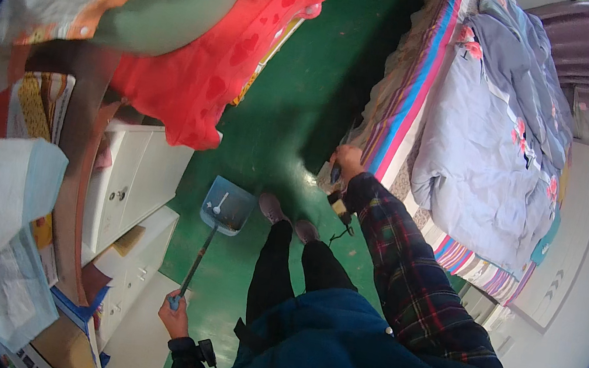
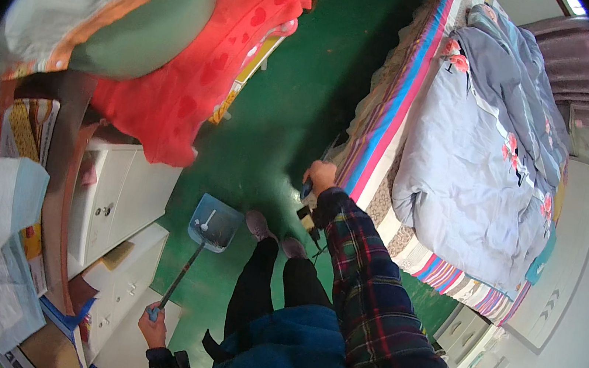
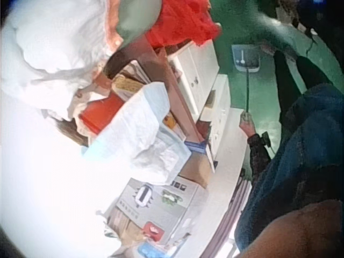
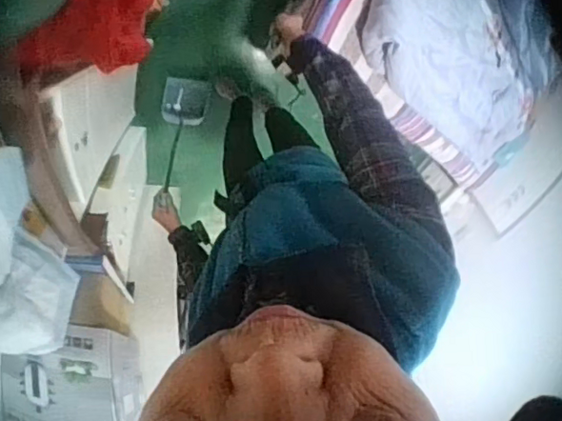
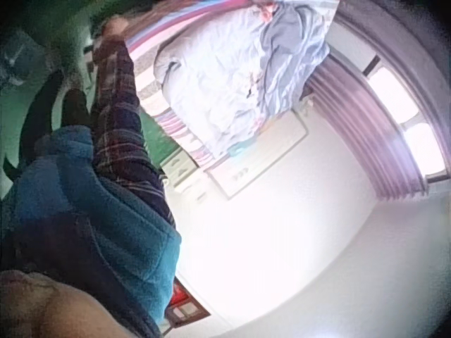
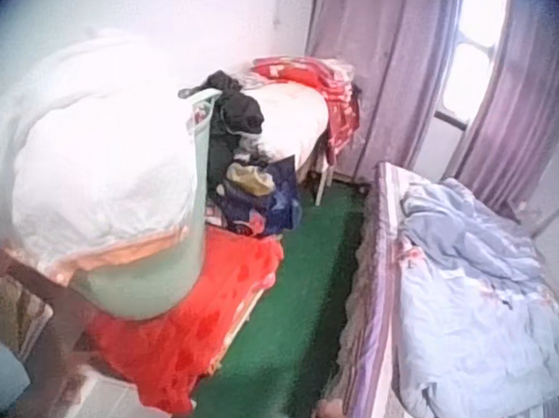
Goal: The person sweeps the floor with a broom and dustpan in a tiled room, then moves into a bedroom with a green floor and continues sweeping. After sweeping, the person folds a striped duvet on the bed.
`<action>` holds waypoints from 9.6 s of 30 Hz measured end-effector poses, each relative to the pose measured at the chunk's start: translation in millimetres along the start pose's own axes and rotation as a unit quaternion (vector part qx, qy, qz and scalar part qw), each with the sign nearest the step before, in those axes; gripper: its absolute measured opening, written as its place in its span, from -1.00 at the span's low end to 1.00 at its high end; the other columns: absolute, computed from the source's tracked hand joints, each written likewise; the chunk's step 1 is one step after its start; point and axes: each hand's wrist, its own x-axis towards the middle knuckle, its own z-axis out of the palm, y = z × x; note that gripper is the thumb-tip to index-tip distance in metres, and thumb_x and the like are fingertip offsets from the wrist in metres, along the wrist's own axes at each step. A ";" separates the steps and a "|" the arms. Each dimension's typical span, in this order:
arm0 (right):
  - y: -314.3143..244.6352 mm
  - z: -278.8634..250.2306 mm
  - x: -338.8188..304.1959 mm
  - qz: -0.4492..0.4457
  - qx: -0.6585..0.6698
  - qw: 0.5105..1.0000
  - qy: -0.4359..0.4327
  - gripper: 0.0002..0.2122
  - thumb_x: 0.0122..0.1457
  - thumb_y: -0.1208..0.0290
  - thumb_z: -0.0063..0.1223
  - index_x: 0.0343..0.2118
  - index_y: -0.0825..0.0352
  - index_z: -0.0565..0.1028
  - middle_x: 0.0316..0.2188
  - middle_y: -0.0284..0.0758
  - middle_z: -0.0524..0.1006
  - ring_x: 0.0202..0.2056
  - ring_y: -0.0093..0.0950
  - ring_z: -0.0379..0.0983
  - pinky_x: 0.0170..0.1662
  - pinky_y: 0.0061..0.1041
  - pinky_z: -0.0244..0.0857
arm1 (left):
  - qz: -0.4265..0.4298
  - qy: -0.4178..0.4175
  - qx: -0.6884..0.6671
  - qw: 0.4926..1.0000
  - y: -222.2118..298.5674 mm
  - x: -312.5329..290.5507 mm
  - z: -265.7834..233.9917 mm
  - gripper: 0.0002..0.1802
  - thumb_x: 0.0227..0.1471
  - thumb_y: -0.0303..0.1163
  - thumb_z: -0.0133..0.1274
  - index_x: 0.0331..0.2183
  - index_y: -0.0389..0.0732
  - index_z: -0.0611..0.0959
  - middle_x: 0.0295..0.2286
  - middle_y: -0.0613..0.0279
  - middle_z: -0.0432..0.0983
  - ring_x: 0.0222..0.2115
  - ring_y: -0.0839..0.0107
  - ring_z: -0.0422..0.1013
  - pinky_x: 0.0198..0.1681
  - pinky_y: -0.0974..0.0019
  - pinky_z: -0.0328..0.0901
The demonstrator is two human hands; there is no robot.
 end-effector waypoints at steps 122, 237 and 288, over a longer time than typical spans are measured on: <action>-441.3 -162.9 393.4 0.193 -0.239 0.948 0.087 -0.57 0.13 0.46 -0.09 0.10 0.35 0.28 -0.74 -0.35 0.34 -0.75 -0.49 0.31 -0.71 -0.41 0.22 | 0.186 -0.109 0.214 0.953 719.0 226.4 385.1 -0.76 -0.05 -0.36 0.13 -0.40 -0.36 0.57 -0.56 0.14 0.51 -0.57 0.37 0.40 -0.42 0.30 0.29; -503.6 -287.5 612.3 0.169 -0.519 0.831 0.105 -0.79 0.14 0.41 -0.18 -0.30 0.46 0.40 -0.44 0.12 0.47 -0.33 0.12 0.39 -0.26 0.00 0.28 | 0.133 -0.204 0.162 0.956 967.6 339.2 613.3 -0.76 -0.08 -0.55 0.06 -0.27 -0.34 0.59 -0.56 0.26 0.47 -0.54 0.55 0.33 -0.41 0.42 0.27; -630.5 -365.2 678.3 0.285 -0.152 0.932 0.164 -0.89 0.13 0.50 -0.12 -0.30 0.39 0.33 -0.79 -0.30 0.28 -0.82 -0.40 0.28 -0.80 -0.39 0.15 | -0.035 -0.199 0.064 0.977 1016.3 371.6 635.9 -0.72 0.03 -0.49 0.01 -0.16 -0.28 0.52 -0.42 0.30 0.43 -0.41 0.55 0.33 -0.29 0.48 0.23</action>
